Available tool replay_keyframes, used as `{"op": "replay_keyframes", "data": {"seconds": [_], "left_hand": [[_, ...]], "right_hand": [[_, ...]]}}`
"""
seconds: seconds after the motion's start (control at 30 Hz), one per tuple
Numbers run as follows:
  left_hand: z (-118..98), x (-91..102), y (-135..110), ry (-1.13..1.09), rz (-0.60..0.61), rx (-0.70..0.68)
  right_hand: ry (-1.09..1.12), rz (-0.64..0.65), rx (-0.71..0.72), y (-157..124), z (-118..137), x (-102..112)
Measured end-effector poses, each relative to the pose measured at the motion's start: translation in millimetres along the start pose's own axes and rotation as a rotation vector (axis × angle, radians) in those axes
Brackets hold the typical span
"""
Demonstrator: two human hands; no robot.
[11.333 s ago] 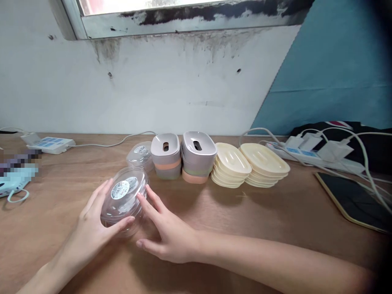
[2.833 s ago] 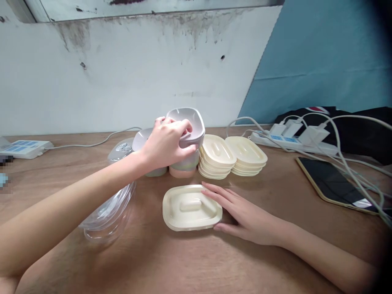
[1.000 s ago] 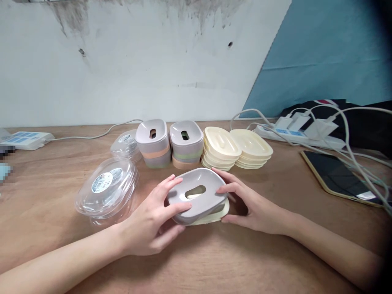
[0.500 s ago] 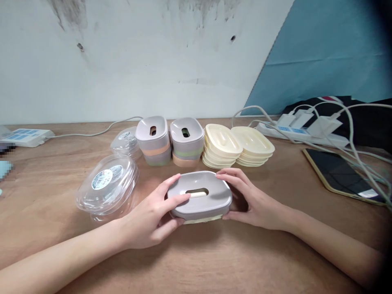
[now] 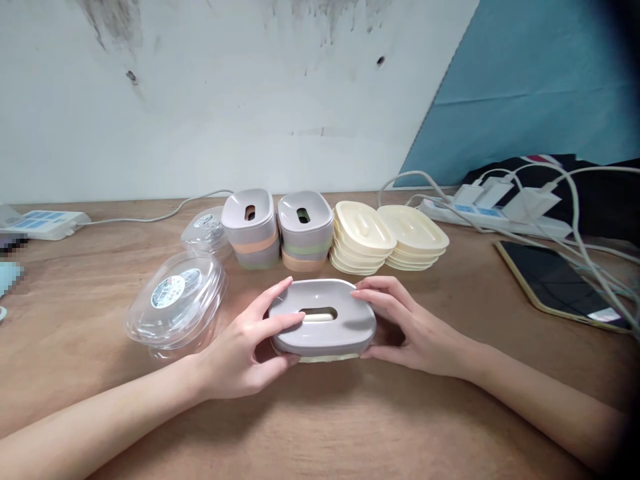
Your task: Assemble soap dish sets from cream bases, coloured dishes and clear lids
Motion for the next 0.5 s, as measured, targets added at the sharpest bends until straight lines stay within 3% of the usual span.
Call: {"op": "replay_keyframes", "data": {"seconds": [0.17,0.5], "left_hand": [[-0.1,-1.5,-0.2,0.01,0.013,-0.068],[-2.1,-0.6,5.0,-0.011,0.13,0.088]], "right_hand": [[-0.014,0.057,0.01,1.1,1.8,-0.7],[-0.033,0.172,-0.029,1.9,-4.3,-1.3]]}}
Point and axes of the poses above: each hand's wrist, its own y-axis towards the middle knuckle, its own x-axis out of the back of the hand, z = x × y, the point moved 2 cm from there along y, towards the middle knuckle, and after that the axes turned 14 degrees about -x, right-handed, at the moved point
